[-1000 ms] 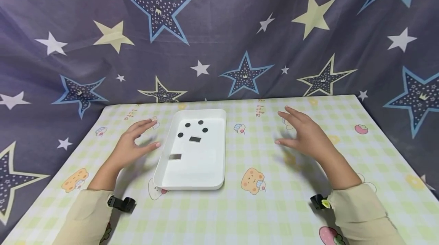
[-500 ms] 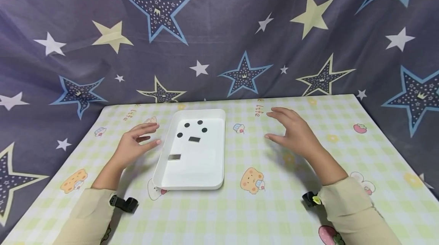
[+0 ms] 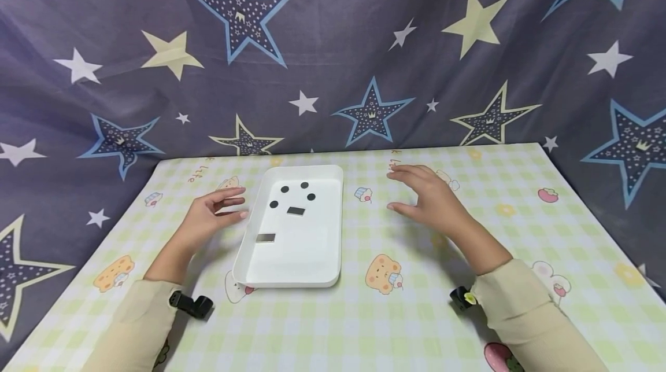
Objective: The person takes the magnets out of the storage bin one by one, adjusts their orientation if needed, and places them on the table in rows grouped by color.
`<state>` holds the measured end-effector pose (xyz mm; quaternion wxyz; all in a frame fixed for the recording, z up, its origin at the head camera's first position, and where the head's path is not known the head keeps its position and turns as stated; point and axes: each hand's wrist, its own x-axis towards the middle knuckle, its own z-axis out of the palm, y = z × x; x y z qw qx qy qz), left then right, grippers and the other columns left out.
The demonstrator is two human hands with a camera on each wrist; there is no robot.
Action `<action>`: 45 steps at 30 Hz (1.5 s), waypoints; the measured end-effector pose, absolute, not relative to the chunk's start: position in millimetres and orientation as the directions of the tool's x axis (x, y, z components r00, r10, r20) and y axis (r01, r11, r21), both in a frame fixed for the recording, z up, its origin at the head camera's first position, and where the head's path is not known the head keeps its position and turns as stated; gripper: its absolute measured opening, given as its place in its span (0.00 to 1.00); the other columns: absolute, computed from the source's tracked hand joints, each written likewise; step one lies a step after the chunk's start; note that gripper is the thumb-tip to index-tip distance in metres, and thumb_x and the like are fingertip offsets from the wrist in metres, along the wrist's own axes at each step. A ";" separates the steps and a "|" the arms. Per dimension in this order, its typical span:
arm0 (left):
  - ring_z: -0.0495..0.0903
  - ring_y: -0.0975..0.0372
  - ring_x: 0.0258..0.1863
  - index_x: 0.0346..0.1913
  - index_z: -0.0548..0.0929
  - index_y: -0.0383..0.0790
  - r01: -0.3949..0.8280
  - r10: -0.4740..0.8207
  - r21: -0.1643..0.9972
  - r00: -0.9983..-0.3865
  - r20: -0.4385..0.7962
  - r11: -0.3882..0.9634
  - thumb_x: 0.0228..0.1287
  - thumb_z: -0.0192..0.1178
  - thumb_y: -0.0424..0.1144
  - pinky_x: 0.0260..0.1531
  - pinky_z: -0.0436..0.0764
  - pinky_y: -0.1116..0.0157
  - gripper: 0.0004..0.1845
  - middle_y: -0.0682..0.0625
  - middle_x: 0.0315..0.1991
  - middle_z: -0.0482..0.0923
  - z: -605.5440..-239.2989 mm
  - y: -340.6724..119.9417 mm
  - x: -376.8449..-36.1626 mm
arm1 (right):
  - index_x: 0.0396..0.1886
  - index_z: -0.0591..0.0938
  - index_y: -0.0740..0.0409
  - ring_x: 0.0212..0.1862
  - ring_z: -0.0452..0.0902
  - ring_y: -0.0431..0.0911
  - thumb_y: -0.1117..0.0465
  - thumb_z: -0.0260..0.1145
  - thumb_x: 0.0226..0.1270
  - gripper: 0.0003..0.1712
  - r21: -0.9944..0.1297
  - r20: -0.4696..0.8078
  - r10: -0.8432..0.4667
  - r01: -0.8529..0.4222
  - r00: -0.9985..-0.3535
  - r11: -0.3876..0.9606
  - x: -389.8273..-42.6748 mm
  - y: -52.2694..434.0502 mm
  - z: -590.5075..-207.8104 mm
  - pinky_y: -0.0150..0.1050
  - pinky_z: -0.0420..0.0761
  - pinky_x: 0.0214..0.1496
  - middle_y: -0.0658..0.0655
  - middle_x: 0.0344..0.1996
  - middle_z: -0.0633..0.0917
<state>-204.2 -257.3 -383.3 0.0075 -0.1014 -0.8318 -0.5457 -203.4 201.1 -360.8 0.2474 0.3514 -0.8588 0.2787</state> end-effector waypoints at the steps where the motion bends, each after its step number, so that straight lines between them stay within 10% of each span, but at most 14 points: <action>1: 0.74 0.45 0.60 0.63 0.76 0.33 0.156 0.156 0.914 -0.982 0.104 0.374 0.57 0.70 0.31 0.47 0.81 0.68 0.29 0.37 0.65 0.69 -384.0 -257.6 -204.8 | 0.55 0.82 0.63 0.58 0.73 0.58 0.66 0.81 0.44 0.33 -0.305 0.621 -0.469 -0.745 -0.628 0.593 -204.2 199.5 -360.7 0.55 0.70 0.60 0.62 0.56 0.80; 45: 0.61 0.42 0.69 0.75 0.56 0.31 -0.105 0.429 0.991 -0.894 -0.133 0.088 0.53 0.64 0.19 0.47 0.82 0.61 0.45 0.36 0.74 0.55 -405.1 -264.3 -217.2 | 0.58 0.79 0.64 0.64 0.68 0.56 0.65 0.78 0.51 0.32 -0.489 0.478 -0.555 -0.731 -0.681 0.475 -217.0 140.5 -341.8 0.53 0.69 0.65 0.63 0.59 0.77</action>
